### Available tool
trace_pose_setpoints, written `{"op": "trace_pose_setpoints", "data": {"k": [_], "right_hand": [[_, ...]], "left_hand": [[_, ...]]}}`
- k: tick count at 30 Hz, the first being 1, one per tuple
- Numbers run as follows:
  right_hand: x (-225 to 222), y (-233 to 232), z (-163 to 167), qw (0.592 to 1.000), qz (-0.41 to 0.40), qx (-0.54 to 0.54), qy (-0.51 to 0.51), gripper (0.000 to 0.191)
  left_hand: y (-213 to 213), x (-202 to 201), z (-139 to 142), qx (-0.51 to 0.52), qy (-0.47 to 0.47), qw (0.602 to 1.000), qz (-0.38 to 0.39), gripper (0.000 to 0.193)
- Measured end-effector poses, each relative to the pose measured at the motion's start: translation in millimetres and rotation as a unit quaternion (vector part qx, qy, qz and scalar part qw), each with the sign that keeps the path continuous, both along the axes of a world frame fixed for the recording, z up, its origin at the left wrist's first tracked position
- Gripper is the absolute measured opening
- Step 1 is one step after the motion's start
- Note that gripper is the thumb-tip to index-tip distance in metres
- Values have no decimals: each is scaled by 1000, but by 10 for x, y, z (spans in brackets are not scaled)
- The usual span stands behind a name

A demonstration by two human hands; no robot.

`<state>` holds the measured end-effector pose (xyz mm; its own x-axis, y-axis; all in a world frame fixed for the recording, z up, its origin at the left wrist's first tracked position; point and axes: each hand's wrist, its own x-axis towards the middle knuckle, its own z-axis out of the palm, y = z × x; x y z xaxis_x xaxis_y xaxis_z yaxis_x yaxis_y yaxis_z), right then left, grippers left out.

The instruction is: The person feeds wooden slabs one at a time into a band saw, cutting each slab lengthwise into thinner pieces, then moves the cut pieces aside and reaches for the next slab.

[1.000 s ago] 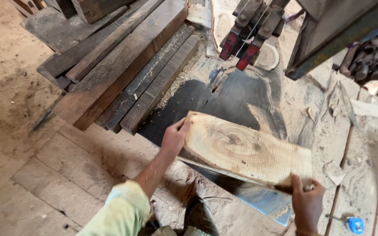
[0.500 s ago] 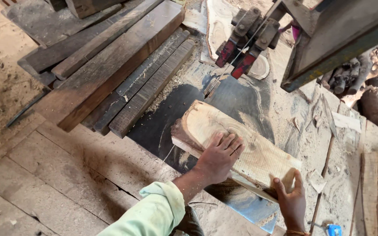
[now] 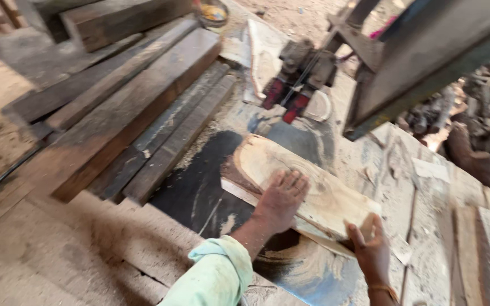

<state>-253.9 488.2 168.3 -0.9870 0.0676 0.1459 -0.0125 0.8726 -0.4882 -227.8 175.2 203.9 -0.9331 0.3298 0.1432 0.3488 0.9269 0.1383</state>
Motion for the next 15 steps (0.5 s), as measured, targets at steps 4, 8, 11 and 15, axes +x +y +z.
{"op": "trace_pose_setpoints", "data": {"k": [4,8,11,15], "right_hand": [[-130,-82,56,999,-18,-34,-37,109],[-228,-132,77,1000,10,-5,-1,110],[-262,-129,49,997,-38,-41,-58,112],[-295,-94,-20,999,-6,-33,-5,111]], "left_hand": [[-19,-182,6,31,-26,999,-15,106],[-53,-294,-3,35,-52,998,-17,110],[-48,-344,-40,40,-46,998,-17,108],[-61,-408,-84,35,-15,999,-9,105]]}}
